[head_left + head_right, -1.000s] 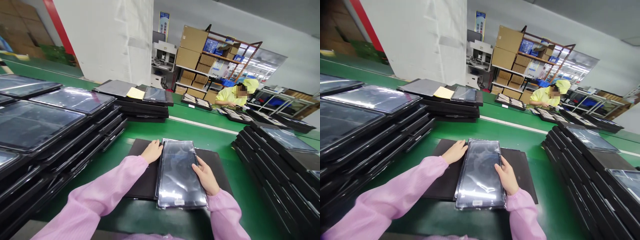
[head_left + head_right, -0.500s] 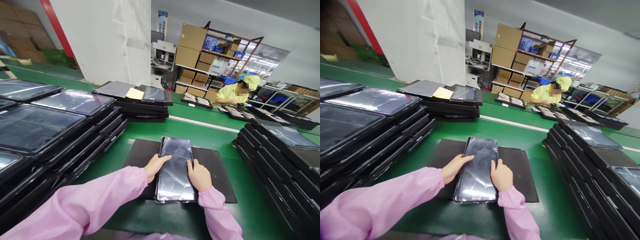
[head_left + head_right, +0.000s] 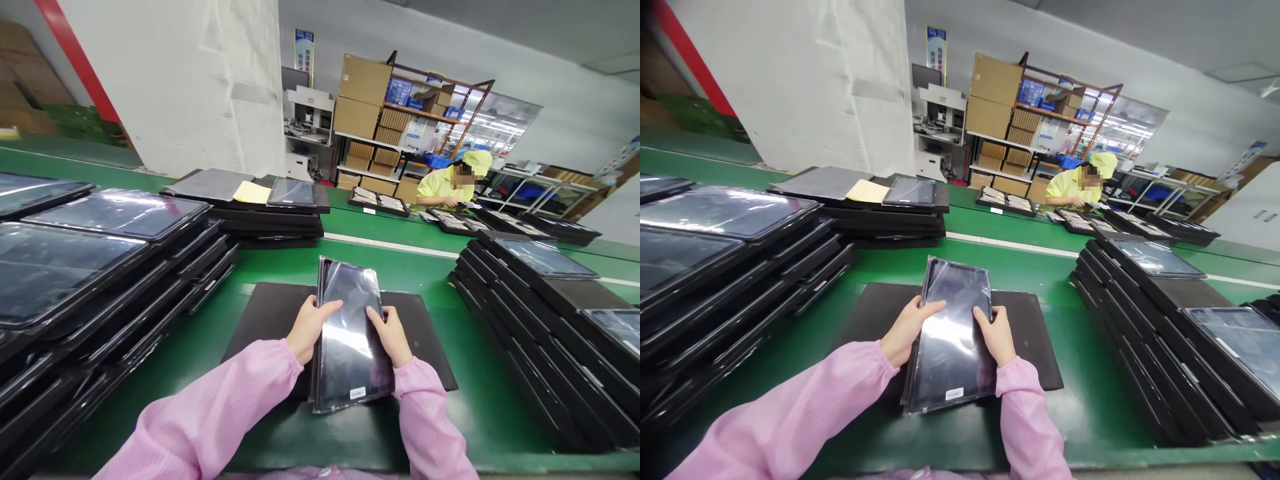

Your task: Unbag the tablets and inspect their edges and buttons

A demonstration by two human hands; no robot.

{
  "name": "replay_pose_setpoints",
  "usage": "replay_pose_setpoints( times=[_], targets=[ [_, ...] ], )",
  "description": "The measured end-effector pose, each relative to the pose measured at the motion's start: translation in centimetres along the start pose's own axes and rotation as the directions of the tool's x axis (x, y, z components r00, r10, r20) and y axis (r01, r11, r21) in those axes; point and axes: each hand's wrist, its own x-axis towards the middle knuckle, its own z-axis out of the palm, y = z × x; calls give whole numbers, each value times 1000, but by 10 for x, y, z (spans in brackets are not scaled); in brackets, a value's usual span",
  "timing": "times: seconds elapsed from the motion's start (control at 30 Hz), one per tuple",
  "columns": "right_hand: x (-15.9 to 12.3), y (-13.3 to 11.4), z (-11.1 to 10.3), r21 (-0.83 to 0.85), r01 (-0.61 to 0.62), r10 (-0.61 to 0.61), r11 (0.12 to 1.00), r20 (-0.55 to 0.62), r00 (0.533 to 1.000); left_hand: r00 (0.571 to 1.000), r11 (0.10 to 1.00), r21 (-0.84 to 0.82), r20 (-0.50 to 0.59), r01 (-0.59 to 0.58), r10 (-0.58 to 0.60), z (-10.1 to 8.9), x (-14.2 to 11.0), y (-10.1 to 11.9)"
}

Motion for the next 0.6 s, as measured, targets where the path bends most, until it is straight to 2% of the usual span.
replay_pose_setpoints(
  times=[0.07,0.13,0.2,0.27,0.37,0.47,0.53,0.6],
  targets=[
    [3,-3,-4,145,47,-43,988,-34,998,985,985,3,44,-170,170,1,-7,4],
    [6,-7,-9,249,109,-93,962,-76,993,932,934,30,85,-357,353,2,-7,9],
    [10,-9,-13,300,156,-129,941,-107,986,883,882,65,95,-467,460,3,0,14],
    [11,-9,-14,311,180,-153,933,-108,982,874,867,111,66,-485,481,3,12,18],
    [5,-4,-12,302,203,-192,932,-67,979,887,868,197,19,-456,461,0,26,20],
    [-1,-1,-14,300,231,-232,926,-31,972,890,861,240,31,-449,455,-7,27,12],
    [1,-4,-18,312,243,-248,919,-24,968,871,843,241,19,-481,492,-10,20,0],
    [7,-10,-24,335,248,-250,909,-38,968,828,810,217,-12,-545,560,-7,12,-12]
  ],
)
